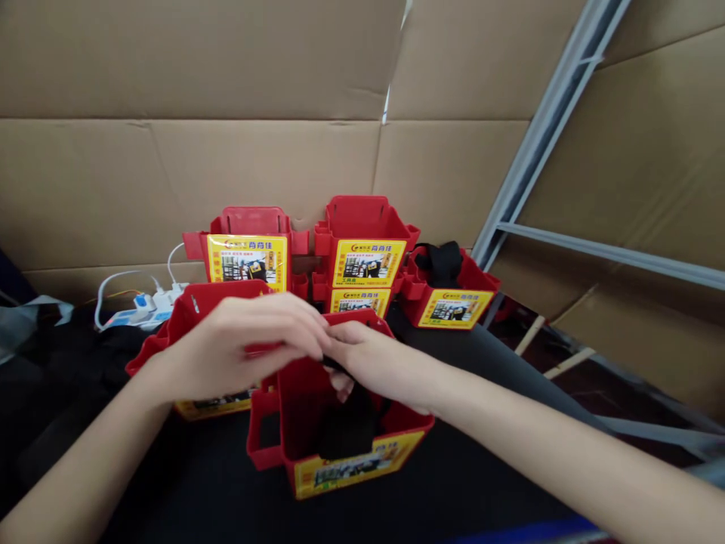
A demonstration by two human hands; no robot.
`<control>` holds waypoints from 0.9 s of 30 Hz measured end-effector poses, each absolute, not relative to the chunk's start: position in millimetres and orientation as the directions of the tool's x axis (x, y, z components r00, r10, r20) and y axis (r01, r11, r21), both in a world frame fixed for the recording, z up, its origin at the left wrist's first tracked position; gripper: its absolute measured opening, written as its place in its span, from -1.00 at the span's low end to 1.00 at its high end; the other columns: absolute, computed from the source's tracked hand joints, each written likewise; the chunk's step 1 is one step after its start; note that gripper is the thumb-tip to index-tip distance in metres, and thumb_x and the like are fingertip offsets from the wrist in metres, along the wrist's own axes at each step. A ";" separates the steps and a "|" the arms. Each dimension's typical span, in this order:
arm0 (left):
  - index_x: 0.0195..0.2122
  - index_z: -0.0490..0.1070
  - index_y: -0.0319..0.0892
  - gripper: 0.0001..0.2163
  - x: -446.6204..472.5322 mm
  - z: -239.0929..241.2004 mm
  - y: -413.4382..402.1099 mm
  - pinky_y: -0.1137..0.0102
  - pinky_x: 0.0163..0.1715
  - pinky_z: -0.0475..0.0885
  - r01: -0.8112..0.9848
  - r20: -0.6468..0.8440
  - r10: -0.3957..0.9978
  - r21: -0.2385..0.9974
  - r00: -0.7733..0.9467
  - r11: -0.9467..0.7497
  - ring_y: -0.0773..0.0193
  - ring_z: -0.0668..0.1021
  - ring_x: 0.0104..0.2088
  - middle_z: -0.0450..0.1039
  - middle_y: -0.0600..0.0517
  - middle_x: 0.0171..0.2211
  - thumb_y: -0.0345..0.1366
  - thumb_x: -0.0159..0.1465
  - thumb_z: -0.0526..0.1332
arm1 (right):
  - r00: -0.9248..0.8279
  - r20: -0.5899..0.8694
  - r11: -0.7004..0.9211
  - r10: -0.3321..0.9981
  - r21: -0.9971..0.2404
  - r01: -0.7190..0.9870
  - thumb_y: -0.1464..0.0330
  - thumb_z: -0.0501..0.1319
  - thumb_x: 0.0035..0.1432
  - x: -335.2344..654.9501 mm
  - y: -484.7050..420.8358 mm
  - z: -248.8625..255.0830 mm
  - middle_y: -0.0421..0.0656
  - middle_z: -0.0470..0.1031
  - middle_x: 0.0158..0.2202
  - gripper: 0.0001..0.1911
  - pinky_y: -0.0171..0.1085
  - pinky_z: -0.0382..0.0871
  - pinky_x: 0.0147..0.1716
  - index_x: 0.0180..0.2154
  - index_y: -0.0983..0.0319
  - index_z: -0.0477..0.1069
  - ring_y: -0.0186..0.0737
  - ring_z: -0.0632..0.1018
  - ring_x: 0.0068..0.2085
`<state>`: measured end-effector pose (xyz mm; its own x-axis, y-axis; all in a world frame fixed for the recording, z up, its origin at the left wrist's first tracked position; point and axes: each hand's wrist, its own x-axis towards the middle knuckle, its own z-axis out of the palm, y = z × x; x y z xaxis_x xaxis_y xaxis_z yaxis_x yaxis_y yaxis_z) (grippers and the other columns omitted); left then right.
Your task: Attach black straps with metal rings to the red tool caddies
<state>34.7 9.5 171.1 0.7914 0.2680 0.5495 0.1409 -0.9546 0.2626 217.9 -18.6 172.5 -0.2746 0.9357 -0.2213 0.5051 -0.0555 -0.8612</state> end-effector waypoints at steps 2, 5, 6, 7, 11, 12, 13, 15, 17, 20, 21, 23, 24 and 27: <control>-0.20 0.40 -0.17 -0.82 19.6 172.2 22.9 0.38 -0.08 0.36 0.352 0.548 0.440 0.263 0.712 -0.898 0.32 0.48 -0.14 0.48 0.03 -0.16 -0.45 0.24 0.06 | -0.324 -0.243 -0.047 0.914 -0.859 0.510 0.15 0.16 0.06 212.6 -20.0 166.7 -0.27 0.30 -0.54 -0.63 -0.41 0.30 -0.55 -0.19 0.30 0.37 -0.42 0.32 -0.56; -0.21 0.43 -0.20 -0.80 7.4 167.5 45.4 0.28 -0.11 0.36 0.590 0.477 0.625 0.244 0.617 -0.769 0.22 0.50 -0.17 0.51 -0.02 -0.17 -0.42 0.22 0.05 | -0.312 -0.220 0.027 0.924 -0.779 0.626 0.09 0.18 0.03 207.3 -18.6 156.8 -0.17 0.40 -0.38 -0.57 -0.42 0.27 -0.59 -0.18 0.26 0.38 -0.39 0.37 -0.51; -0.24 0.45 -0.21 -0.79 6.1 165.4 51.2 0.27 -0.13 0.37 0.621 0.458 0.656 0.251 0.599 -0.742 0.21 0.52 -0.18 0.52 -0.04 -0.18 -0.42 0.22 0.03 | -0.288 -0.221 0.029 0.932 -0.745 0.667 0.07 0.13 0.07 206.3 -16.7 153.8 -0.16 0.40 -0.40 -0.59 -0.41 0.27 -0.59 -0.23 0.27 0.40 -0.38 0.38 -0.51; -0.26 0.47 -0.21 -0.78 5.9 163.7 55.3 0.28 -0.15 0.37 0.633 0.440 0.676 0.265 0.592 -0.727 0.21 0.52 -0.20 0.52 -0.04 -0.19 -0.41 0.23 0.02 | -0.263 -0.239 0.015 0.935 -0.714 0.700 0.07 0.05 0.13 205.5 -14.4 151.1 -0.16 0.38 -0.47 -0.58 -0.40 0.27 -0.58 -0.29 0.29 0.41 -0.37 0.37 -0.53; -0.36 0.50 -0.20 -0.75 9.2 161.8 57.0 0.35 -0.32 0.35 0.620 0.367 0.690 0.305 0.624 -0.723 0.26 0.53 -0.37 0.55 -0.02 -0.35 -0.34 0.24 0.01 | -0.230 -0.374 -0.086 0.898 -0.662 0.744 0.17 -0.11 0.22 198.5 -5.1 145.7 -0.24 0.18 -0.66 -0.51 -0.40 0.23 -0.61 -0.46 0.33 0.42 -0.41 0.29 -0.64; -0.38 0.50 -0.20 -0.74 9.7 162.2 55.4 0.37 -0.36 0.34 0.616 0.349 0.688 0.308 0.636 -0.725 0.28 0.51 -0.41 0.55 -0.01 -0.40 -0.32 0.24 0.01 | -0.231 -0.390 -0.096 0.892 -0.661 0.745 0.19 -0.11 0.22 196.1 -4.1 145.6 -0.25 0.18 -0.67 -0.52 -0.40 0.21 -0.63 -0.49 0.33 0.41 -0.42 0.28 -0.65; -0.40 0.50 -0.20 -0.74 9.9 162.5 53.8 0.38 -0.40 0.32 0.611 0.332 0.686 0.312 0.647 -0.727 0.30 0.50 -0.45 0.54 0.00 -0.44 -0.30 0.24 0.01 | -0.231 -0.399 -0.100 0.887 -0.656 0.748 0.22 -0.10 0.21 193.9 -3.8 145.9 -0.24 0.19 -0.67 -0.54 -0.40 0.20 -0.65 -0.52 0.32 0.39 -0.42 0.28 -0.66; -0.42 0.50 -0.20 -0.72 9.4 162.6 51.7 0.40 -0.44 0.30 0.604 0.299 0.687 0.330 0.662 -0.725 0.32 0.48 -0.49 0.53 0.00 -0.48 -0.27 0.24 0.01 | -0.212 -0.395 -0.100 0.894 -0.637 0.764 0.24 -0.11 0.20 190.9 -4.8 147.0 -0.24 0.22 -0.67 -0.56 -0.39 0.19 -0.66 -0.54 0.31 0.37 -0.41 0.30 -0.67; -0.39 0.51 -0.19 -0.72 8.6 162.0 51.4 0.42 -0.47 0.29 0.593 0.268 0.688 0.359 0.675 -0.721 0.33 0.47 -0.50 0.54 0.00 -0.47 -0.25 0.24 0.02 | -0.175 -0.369 -0.095 0.913 -0.608 0.789 0.26 -0.11 0.20 190.6 -7.2 148.1 -0.23 0.25 -0.69 -0.58 -0.38 0.19 -0.67 -0.53 0.29 0.35 -0.38 0.33 -0.68; -0.33 0.53 -0.17 -0.77 9.1 160.4 52.4 0.42 -0.45 0.31 0.559 0.249 0.674 0.401 0.696 -0.726 0.32 0.51 -0.46 0.56 0.00 -0.40 -0.21 0.21 0.10 | -0.153 -0.343 -0.078 0.927 -0.574 0.815 0.29 -0.13 0.20 193.8 -10.0 148.0 -0.22 0.26 -0.74 -0.60 -0.37 0.18 -0.67 -0.53 0.29 0.34 -0.36 0.33 -0.70; -0.32 0.53 -0.17 -0.79 9.8 159.9 52.4 0.42 -0.44 0.32 0.546 0.250 0.666 0.411 0.703 -0.730 0.31 0.52 -0.45 0.56 0.00 -0.39 -0.22 0.19 0.13 | -0.157 -0.343 -0.074 0.926 -0.573 0.816 0.29 -0.14 0.21 194.9 -10.2 147.4 -0.22 0.27 -0.75 -0.59 -0.38 0.18 -0.67 -0.53 0.29 0.34 -0.37 0.33 -0.70; -0.32 0.53 -0.18 -0.81 11.2 159.3 51.8 0.42 -0.42 0.34 0.530 0.251 0.658 0.425 0.710 -0.733 0.31 0.53 -0.44 0.56 0.00 -0.39 -0.25 0.16 0.16 | -0.162 -0.337 -0.072 0.928 -0.586 0.807 0.29 -0.14 0.21 195.9 -9.1 145.5 -0.22 0.26 -0.75 -0.58 -0.39 0.17 -0.67 -0.53 0.29 0.34 -0.38 0.32 -0.70; -0.31 0.52 -0.18 -0.82 11.8 159.1 51.3 0.43 -0.43 0.35 0.527 0.251 0.659 0.433 0.709 -0.732 0.31 0.53 -0.45 0.56 0.01 -0.40 -0.26 0.16 0.16 | -0.163 -0.333 -0.073 0.929 -0.597 0.799 0.28 -0.13 0.21 195.6 -8.2 144.6 -0.23 0.25 -0.75 -0.58 -0.39 0.17 -0.68 -0.53 0.29 0.35 -0.39 0.31 -0.71; -0.31 0.52 -0.17 -0.83 12.1 158.6 50.5 0.44 -0.44 0.35 0.517 0.252 0.660 0.451 0.708 -0.727 0.33 0.53 -0.45 0.56 0.03 -0.40 -0.28 0.15 0.17 | -0.179 -0.315 -0.066 0.932 -0.632 0.772 0.23 -0.11 0.22 191.4 -5.5 142.8 -0.24 0.24 -0.75 -0.56 -0.39 0.16 -0.67 -0.54 0.29 0.34 -0.41 0.29 -0.71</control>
<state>12.1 50.5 158.6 0.7076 0.6600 0.2522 0.5175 -0.7271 0.4511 191.4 -5.5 142.8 -0.1787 0.9321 -0.3152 0.7721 -0.0658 -0.6321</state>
